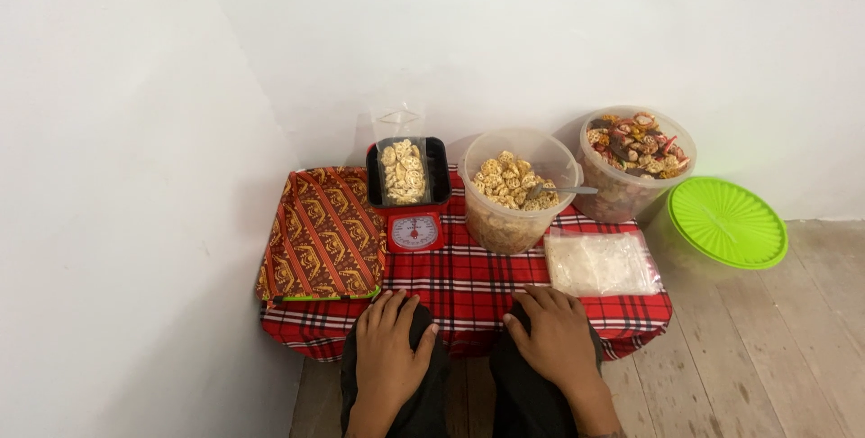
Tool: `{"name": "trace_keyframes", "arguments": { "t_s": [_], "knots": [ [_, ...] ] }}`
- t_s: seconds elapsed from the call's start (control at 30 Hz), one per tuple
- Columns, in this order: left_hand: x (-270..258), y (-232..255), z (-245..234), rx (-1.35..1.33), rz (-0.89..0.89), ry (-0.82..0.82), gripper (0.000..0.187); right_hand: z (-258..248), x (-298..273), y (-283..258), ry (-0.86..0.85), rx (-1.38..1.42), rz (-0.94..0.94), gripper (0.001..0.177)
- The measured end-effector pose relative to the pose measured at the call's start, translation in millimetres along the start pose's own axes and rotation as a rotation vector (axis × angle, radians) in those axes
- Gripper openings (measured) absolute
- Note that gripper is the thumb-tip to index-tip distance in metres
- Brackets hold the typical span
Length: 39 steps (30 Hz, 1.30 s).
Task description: Packaging snacks from a large container into smaller plastic bags and weighing them on a scale.
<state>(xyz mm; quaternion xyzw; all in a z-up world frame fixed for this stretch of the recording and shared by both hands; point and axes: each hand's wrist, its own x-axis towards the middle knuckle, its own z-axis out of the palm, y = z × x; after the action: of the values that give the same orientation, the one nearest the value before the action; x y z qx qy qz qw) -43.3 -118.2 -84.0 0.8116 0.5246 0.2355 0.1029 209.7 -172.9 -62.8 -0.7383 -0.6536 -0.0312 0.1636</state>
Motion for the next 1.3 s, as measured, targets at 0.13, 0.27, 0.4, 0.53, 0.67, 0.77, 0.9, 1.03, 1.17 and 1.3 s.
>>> {"name": "trace_keyframes", "arguments": {
  "t_s": [0.13,0.27,0.4,0.53,0.67,0.77,0.9,1.03,1.17,1.3],
  "knots": [
    [3.1,17.1,-2.3,-0.011,-0.004,-0.064,0.045,3.8,-5.5,-16.8,-0.021,0.037,-0.033,0.043],
    [2.5,28.8,-2.3,-0.004,0.082,-0.025,0.035,5.4,-7.9,-26.7,0.038,0.106,-0.091,0.036],
    [4.9,26.6,-9.0,-0.014,0.013,-0.127,0.032,-5.4,-5.5,-24.8,-0.051,0.177,-0.042,0.033],
    [3.7,34.5,-6.4,-0.041,0.043,-0.102,0.031,-15.7,-8.4,-30.5,-0.042,0.205,-0.049,0.031],
    [3.6,42.6,-5.2,-0.152,0.077,-0.009,0.032,-30.8,-12.1,-38.2,-0.029,0.272,0.005,0.03],
    [5.0,45.8,-10.0,-0.289,-0.011,-0.01,0.034,-31.8,-14.0,-40.4,-0.073,0.284,0.081,0.028],
    [6.8,50.8,-20.8,-0.36,-0.034,0.041,0.029,-29.4,-10.2,-40.7,-0.048,0.263,0.073,0.026],
    [-2.3,46.7,-32.0,-0.22,0.049,0.032,0.035,-34.2,-11.8,-30.3,0.028,0.242,0.043,0.026],
    [7.1,45.3,-53.1,-0.215,-0.004,0.049,0.028,-34.7,-2.8,-15.2,0.105,0.261,0.054,0.024],
    [4.6,50.2,-67.3,-0.098,-0.082,0.094,0.026,-38.8,-5.8,-8.8,0.124,0.272,0.061,0.023]
  ]
}}
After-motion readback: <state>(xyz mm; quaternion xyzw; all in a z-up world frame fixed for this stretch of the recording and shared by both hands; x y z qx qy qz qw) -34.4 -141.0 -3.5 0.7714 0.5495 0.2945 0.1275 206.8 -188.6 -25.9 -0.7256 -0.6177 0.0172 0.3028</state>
